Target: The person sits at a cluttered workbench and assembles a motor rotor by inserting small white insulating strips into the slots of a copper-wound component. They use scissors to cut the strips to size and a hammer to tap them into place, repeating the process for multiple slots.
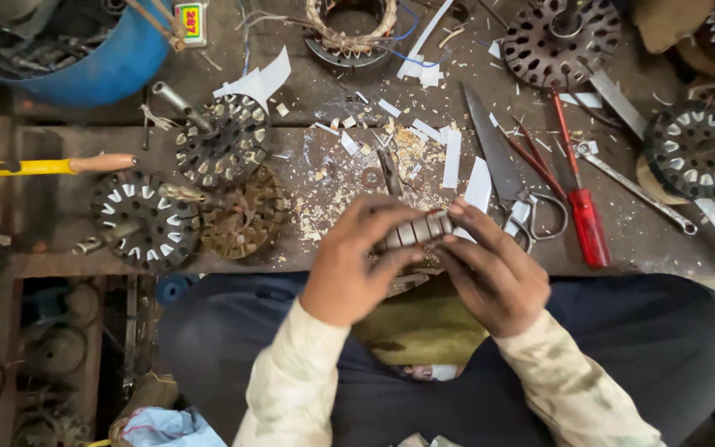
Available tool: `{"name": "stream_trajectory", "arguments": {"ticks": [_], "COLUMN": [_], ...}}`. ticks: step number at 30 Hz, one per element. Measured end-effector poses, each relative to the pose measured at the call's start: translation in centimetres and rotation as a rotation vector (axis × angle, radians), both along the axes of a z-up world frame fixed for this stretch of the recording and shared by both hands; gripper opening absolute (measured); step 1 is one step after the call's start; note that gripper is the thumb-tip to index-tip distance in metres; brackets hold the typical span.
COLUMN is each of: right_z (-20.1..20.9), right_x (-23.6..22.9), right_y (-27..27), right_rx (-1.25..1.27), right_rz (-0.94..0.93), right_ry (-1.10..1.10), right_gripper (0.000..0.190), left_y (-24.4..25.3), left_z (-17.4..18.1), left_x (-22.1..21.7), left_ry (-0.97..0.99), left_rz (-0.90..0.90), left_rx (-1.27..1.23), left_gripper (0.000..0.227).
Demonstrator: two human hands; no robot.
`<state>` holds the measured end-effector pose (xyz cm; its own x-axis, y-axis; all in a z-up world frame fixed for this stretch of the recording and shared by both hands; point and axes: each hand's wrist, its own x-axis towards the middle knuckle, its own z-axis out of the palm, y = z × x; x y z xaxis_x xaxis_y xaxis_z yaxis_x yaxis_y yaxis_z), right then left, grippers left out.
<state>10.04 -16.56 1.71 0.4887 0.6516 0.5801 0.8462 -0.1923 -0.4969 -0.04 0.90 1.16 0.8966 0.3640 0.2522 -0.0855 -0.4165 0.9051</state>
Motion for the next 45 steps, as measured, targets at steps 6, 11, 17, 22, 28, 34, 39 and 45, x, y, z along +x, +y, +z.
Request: {"name": "stream_trajectory", "arguments": {"ticks": [6, 11, 17, 22, 28, 34, 39, 45], "right_z": [-0.4, -0.4, -0.4, -0.3, 0.3, -0.7, -0.4, -0.8], "right_x": [-0.3, -0.2, -0.3, -0.6, -0.6, -0.5, -2.9, -5.0], "right_y": [1.0, 1.0, 1.5, 1.7, 0.9, 0.2, 0.9, 2.2], "right_rx": [-0.016, -0.048, -0.108, -0.163, 0.055, 0.022, -0.034, -0.129], "right_rz": [-0.064, -0.074, -0.083, -0.069, -0.035, -0.098, -0.013, 0.248], "right_ry": [-0.005, -0.007, -0.093, -0.155, 0.295, 0.469, 0.32, 0.224], "right_gripper": [0.031, 0.035, 0.039, 0.042, 0.036, 0.036, 0.049, 0.057], "left_y": [1.9, 2.2, 2.3, 2.4, 2.9, 3.1, 1.8, 1.6], "left_z": [0.6, 0.7, 0.2, -0.5, -0.4, -0.6, -0.8, -0.4], "left_x": [1.5, 1.9, 2.0, 1.9, 1.4, 0.7, -0.3, -0.3], "left_ry": [0.027, 0.039, 0.019, 0.02, 0.026, -0.081, -0.033, -0.03], "left_rz": [-0.102, -0.119, -0.107, -0.086, -0.121, 0.01, 0.246, 0.129], "left_rx": [0.006, 0.028, 0.034, 0.045, 0.001, 0.118, 0.031, 0.035], "left_gripper": [0.042, 0.042, 0.043, 0.043, 0.044, 0.056, 0.039, 0.038]}}
